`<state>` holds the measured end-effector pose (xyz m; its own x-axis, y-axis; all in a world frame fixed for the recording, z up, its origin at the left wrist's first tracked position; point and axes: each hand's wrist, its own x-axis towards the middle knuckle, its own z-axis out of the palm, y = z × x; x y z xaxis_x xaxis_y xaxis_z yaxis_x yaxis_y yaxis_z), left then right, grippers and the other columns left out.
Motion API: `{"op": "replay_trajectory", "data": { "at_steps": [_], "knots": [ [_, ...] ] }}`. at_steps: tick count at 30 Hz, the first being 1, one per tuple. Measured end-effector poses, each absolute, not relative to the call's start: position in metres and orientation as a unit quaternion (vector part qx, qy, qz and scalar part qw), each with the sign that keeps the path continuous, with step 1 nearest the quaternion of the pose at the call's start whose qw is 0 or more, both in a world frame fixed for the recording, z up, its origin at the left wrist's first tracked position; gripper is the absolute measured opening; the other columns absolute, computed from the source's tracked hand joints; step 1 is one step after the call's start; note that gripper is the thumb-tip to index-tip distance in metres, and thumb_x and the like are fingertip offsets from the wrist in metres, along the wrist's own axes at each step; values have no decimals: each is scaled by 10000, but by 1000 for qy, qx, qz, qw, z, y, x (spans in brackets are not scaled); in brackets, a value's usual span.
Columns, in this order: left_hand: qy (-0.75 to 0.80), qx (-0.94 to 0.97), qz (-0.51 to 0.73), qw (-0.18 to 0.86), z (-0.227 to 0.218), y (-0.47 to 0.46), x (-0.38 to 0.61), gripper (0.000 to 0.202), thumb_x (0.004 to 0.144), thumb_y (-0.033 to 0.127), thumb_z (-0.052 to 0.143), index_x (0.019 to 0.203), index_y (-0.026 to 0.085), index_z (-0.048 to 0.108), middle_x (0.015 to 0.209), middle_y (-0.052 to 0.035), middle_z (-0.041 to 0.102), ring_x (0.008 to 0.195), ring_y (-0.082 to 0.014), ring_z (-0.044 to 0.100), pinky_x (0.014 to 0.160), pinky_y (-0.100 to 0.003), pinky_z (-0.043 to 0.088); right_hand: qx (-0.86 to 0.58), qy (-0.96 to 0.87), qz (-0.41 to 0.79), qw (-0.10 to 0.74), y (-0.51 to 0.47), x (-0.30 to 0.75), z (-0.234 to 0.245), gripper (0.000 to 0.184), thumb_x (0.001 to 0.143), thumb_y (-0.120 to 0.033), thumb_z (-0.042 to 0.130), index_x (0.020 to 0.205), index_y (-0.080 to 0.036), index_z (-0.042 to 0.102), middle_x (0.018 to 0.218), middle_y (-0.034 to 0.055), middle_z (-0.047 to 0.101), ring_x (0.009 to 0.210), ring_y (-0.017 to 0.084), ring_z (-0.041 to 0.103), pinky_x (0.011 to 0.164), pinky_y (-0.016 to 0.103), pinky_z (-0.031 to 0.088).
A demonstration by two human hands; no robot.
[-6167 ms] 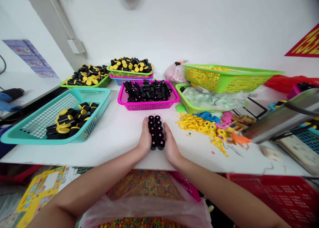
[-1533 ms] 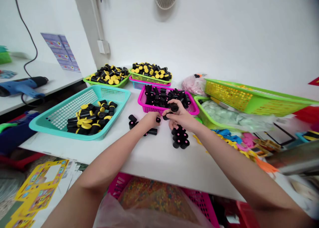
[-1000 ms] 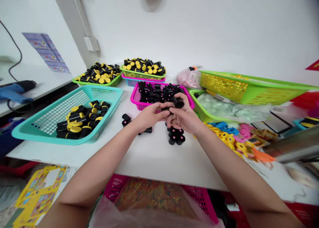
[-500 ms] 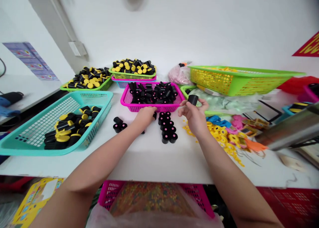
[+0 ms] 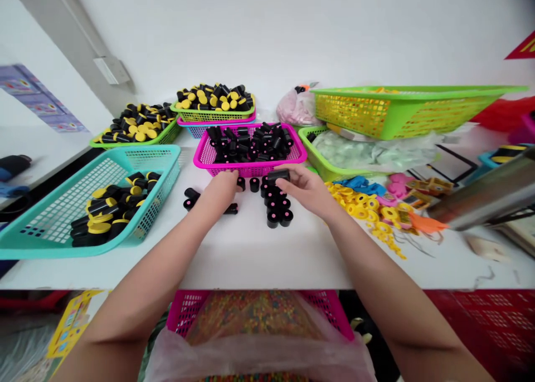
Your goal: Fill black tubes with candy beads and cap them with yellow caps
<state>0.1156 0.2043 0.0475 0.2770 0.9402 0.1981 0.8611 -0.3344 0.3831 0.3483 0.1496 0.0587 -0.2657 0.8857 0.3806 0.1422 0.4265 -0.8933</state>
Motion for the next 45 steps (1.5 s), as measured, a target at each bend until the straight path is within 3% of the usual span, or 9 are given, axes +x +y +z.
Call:
{"op": "replay_trajectory", "data": {
  "at_steps": [7,13,17,22,25,27,34,40,45],
  "knots": [
    [524,845,51,97,47,172,83,281,618,208,744,892,271,727,812,-77,708,1000,-326,599,898,-425,463,-425,-775,251,395,140,333,50,464,821,-357,633,1265,-264,533,1053,59,631,785,185,581,710,363,518],
    [559,815,123,97,42,166,90,318,722,215,628,1038,196,663,912,-85,706,839,-249,652,807,-353,506,-401,-841,165,325,153,310,47,321,760,-214,638,1081,-232,644,1034,68,661,944,237,597,877,417,476],
    [585,787,159,117,44,167,93,273,745,265,640,1003,185,676,802,-62,695,764,-228,661,769,-336,515,-408,-850,151,299,165,304,56,252,734,-223,660,986,-212,661,972,72,664,944,256,603,885,439,467],
    [598,763,194,150,47,168,86,267,741,281,648,991,195,685,798,-52,700,718,-213,661,697,-324,525,-420,-680,379,466,170,317,67,288,685,-252,712,905,-231,528,787,-16,614,687,171,632,687,360,542],
    [595,759,196,175,46,171,88,250,721,272,667,961,207,689,799,-41,712,702,-208,665,674,-320,532,-346,-529,492,598,169,325,71,301,685,-252,706,872,-254,470,871,-42,606,819,157,666,803,366,566],
    [588,764,190,187,44,174,93,241,712,269,677,944,209,699,800,-41,716,704,-215,666,675,-327,534,-309,-498,535,608,166,326,72,321,690,-243,704,926,-270,488,913,-45,605,946,170,662,879,387,555],
    [566,784,165,195,33,184,106,317,710,232,665,1021,185,701,843,-63,715,786,-242,669,769,-356,516,-383,-714,379,447,164,317,68,695,711,-283,744,1321,-296,410,917,-5,640,860,195,642,753,363,544],
    [573,778,173,194,31,183,105,331,723,208,663,1052,174,651,899,-75,708,806,-227,668,790,-340,499,-426,-846,159,278,174,303,61,335,750,-215,663,1079,-248,604,1025,17,671,956,221,590,848,374,451],
    [583,762,201,195,31,178,108,499,739,166,656,1206,160,480,993,-107,692,861,-236,666,767,-347,505,-475,-869,34,136,182,287,58,270,756,-239,712,1018,-262,652,1077,44,646,1099,304,466,858,438,350]
  ]
}}
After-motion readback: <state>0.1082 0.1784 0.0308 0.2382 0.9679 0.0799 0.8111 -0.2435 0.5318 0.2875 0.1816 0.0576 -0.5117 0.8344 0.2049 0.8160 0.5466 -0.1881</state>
